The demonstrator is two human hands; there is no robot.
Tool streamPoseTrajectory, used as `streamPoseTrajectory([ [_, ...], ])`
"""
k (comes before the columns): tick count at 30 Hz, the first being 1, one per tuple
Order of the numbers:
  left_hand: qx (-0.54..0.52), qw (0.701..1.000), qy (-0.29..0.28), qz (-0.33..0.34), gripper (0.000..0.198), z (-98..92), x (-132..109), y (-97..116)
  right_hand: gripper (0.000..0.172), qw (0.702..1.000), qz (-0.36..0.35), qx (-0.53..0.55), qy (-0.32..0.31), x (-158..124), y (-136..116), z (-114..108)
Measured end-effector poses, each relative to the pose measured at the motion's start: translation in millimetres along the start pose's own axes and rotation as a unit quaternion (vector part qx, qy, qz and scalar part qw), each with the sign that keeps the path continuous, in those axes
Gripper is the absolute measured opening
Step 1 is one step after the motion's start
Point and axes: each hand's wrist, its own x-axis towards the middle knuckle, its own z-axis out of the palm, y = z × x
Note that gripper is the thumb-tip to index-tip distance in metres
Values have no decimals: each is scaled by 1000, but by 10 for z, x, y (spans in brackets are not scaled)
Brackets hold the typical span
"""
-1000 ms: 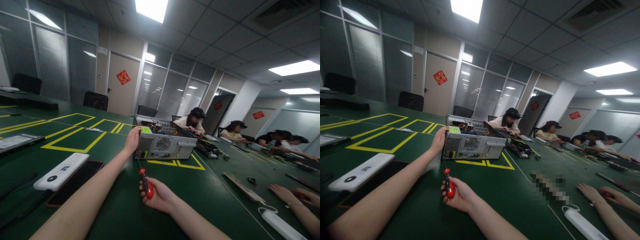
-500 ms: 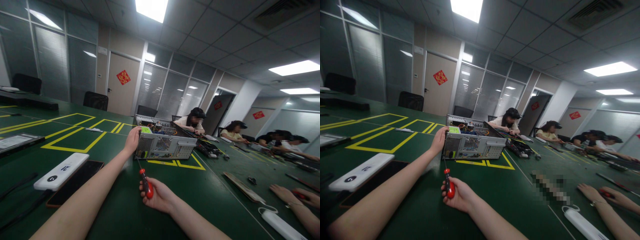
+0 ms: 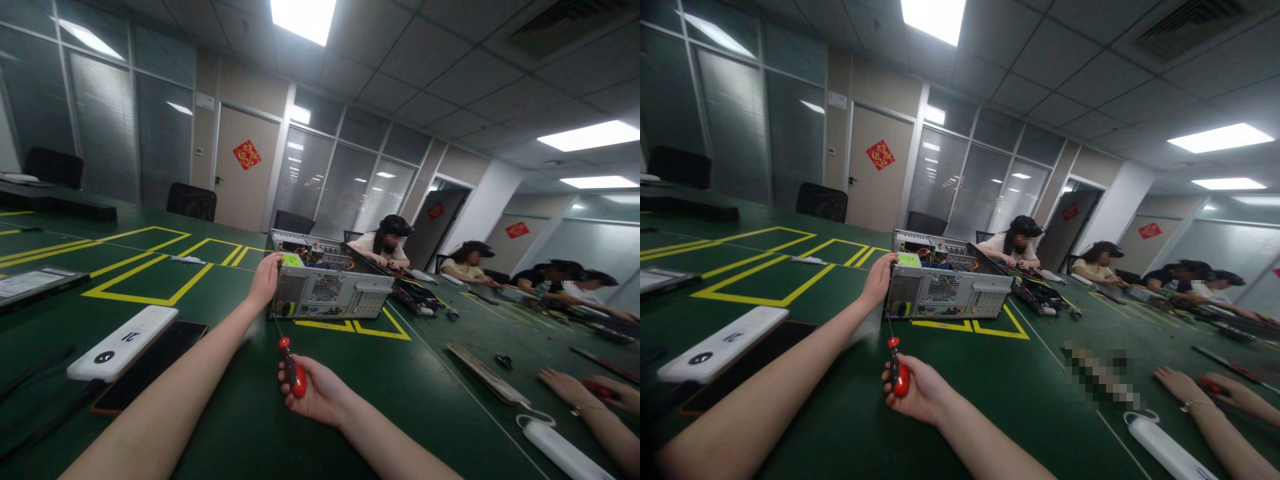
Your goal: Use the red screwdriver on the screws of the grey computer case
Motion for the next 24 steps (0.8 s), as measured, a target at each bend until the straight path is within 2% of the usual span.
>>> streamPoseTrajectory([
  [24,-8,1000,1,-3,38,1,-2,-1,34,1000,-2,-4,-2,-2,7,4],
])
